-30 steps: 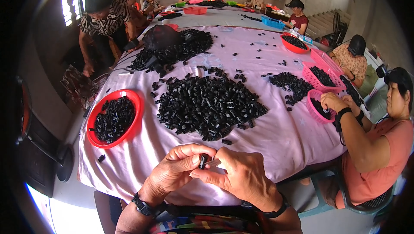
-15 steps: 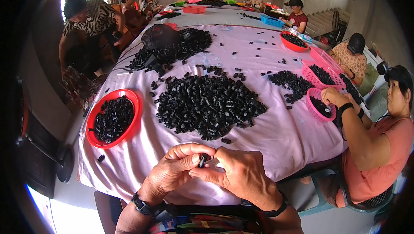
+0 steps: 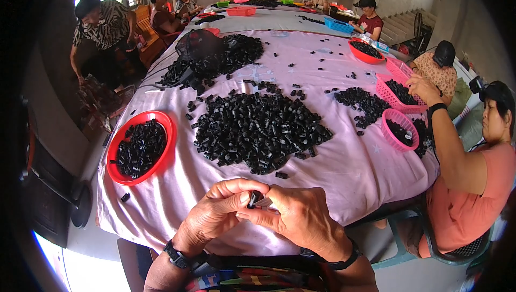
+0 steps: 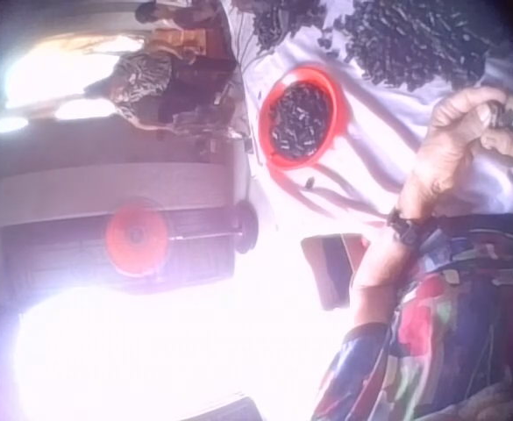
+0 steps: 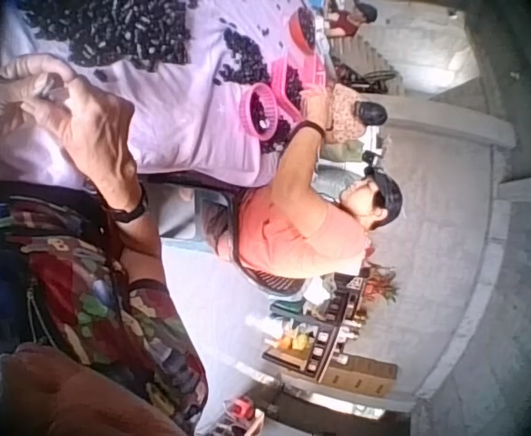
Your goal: Sorting and inspecting small black plastic shoe components at a large table.
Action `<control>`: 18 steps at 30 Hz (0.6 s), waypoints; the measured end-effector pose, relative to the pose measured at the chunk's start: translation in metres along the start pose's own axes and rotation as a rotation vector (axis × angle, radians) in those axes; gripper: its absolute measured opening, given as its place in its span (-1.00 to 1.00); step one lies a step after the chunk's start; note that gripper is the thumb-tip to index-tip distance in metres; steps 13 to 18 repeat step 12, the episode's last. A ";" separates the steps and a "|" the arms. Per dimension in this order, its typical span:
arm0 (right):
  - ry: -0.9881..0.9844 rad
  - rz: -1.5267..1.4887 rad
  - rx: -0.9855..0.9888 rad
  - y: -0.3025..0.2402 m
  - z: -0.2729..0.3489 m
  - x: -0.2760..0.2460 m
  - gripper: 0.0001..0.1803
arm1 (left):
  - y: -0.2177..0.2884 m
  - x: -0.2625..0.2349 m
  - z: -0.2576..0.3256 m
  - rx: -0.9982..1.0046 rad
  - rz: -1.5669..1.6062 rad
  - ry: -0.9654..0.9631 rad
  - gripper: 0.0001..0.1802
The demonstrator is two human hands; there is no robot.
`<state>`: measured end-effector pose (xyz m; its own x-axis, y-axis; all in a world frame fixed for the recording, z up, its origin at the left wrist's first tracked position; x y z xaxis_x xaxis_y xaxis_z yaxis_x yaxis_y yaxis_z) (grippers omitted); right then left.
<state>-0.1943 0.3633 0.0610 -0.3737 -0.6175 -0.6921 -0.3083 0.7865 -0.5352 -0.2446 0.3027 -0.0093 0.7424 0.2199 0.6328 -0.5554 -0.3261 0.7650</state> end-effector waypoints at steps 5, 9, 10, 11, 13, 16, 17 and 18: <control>0.078 -0.012 -0.042 -0.009 -0.001 -0.009 -0.57 | 0.001 0.001 0.001 0.003 -0.005 -0.013 -0.66; 0.074 0.037 -0.032 -0.008 0.000 -0.009 -0.56 | 0.003 0.004 0.001 -0.011 -0.049 -0.014 -0.65; 0.077 0.042 -0.033 -0.007 0.000 -0.009 -0.57 | 0.003 0.003 0.001 -0.017 -0.062 -0.006 -0.64; 0.079 0.047 -0.035 -0.006 0.000 -0.009 -0.57 | 0.002 0.003 0.001 -0.017 -0.062 -0.007 -0.64; 0.079 0.047 -0.034 -0.006 0.000 -0.009 -0.57 | 0.002 0.002 0.001 -0.012 -0.069 -0.005 -0.64; 0.079 0.047 -0.034 -0.006 0.000 -0.009 -0.57 | 0.002 0.002 0.001 -0.012 -0.069 -0.005 -0.64; 0.079 0.047 -0.034 -0.006 0.000 -0.009 -0.57 | 0.002 0.002 0.001 -0.012 -0.069 -0.005 -0.64; 0.079 0.047 -0.034 -0.006 0.000 -0.009 -0.57 | 0.002 0.002 0.001 -0.012 -0.069 -0.005 -0.64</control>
Point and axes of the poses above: each hand's wrist, its own z-axis away from the middle knuckle, its own x-axis out of the palm, y = z × x, the point moved 10 cm from there along -z, towards the middle knuckle, and after that the axes turned 4 degrees about -z, right-handed, at the moved point
